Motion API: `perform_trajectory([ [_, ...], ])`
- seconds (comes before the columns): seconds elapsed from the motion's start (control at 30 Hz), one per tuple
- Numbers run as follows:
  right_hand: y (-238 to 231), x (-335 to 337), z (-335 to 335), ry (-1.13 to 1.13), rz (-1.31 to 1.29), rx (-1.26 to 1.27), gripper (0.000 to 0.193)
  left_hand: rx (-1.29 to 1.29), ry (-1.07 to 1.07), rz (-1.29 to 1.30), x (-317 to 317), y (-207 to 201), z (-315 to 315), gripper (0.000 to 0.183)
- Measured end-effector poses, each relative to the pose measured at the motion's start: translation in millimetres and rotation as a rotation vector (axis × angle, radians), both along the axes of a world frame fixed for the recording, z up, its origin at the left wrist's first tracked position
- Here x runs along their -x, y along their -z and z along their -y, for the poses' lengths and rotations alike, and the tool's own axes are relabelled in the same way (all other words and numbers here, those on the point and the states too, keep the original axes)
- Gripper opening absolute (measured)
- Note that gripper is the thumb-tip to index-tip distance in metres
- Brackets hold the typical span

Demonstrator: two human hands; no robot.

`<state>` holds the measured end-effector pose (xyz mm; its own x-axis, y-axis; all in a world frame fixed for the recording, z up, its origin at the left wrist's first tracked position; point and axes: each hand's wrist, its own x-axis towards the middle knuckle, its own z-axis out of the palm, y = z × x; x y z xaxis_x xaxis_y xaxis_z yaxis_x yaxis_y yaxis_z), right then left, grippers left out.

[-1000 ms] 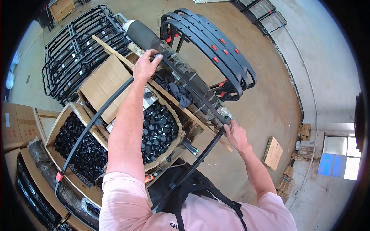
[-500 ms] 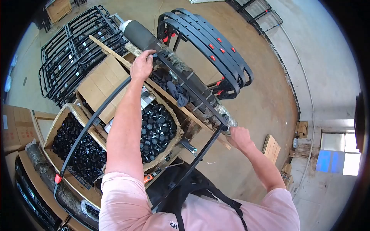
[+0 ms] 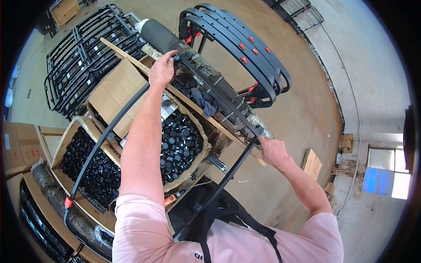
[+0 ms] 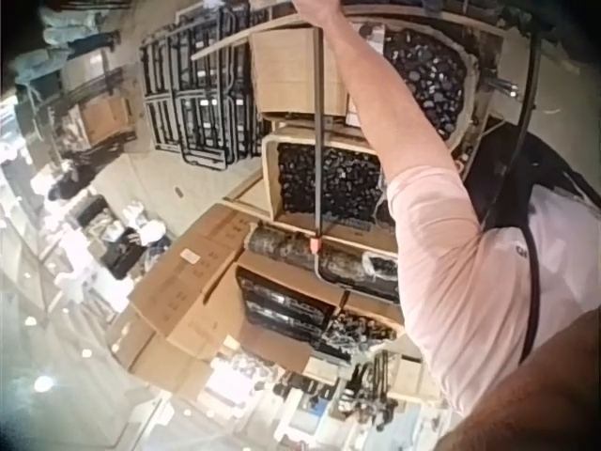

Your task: Assembling the components of industrial leaf blowers or similar equipment on a factory floor.

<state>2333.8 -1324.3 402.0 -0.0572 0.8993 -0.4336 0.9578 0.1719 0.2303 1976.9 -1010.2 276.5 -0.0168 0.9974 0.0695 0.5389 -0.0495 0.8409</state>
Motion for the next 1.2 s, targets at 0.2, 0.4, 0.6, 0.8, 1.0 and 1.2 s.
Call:
perform_trajectory([
  [0.2, -6.6, 5.6, -4.1, -0.023, -0.045, 0.004, 0.014, 0.028, 0.05, -0.003, -2.4, -8.8, 6.6, 0.034],
  [0.4, 5.6, 2.6, -3.3, -0.008, -0.031, -0.018, 0.019, -0.039, 0.077, -0.015, 0.0, 1.7, 6.7, 0.033],
  [0.6, 9.0, -4.0, -17.9, 0.189, 0.06, 0.137, 0.047, 0.012, 0.058, 0.035, 3.2, 1.6, -6.5, 0.036],
  [0.8, -0.2, 3.9, -14.2, 0.011, 0.168, 0.316, 0.045, -0.002, 0.041, -0.039, 1.8, -6.6, -2.8, 0.033],
  [1.0, 16.5, -12.6, -1.1, -0.021, 0.229, 0.286, 0.03, -0.022, 0.067, -0.04, 1.5, 3.6, 0.2, 0.032],
  [1.2, 25.8, -33.8, 0.6, -0.027, 0.267, 0.308, 0.034, -0.024, 0.057, 0.006, -4.7, 2.4, -3.6, 0.035],
])
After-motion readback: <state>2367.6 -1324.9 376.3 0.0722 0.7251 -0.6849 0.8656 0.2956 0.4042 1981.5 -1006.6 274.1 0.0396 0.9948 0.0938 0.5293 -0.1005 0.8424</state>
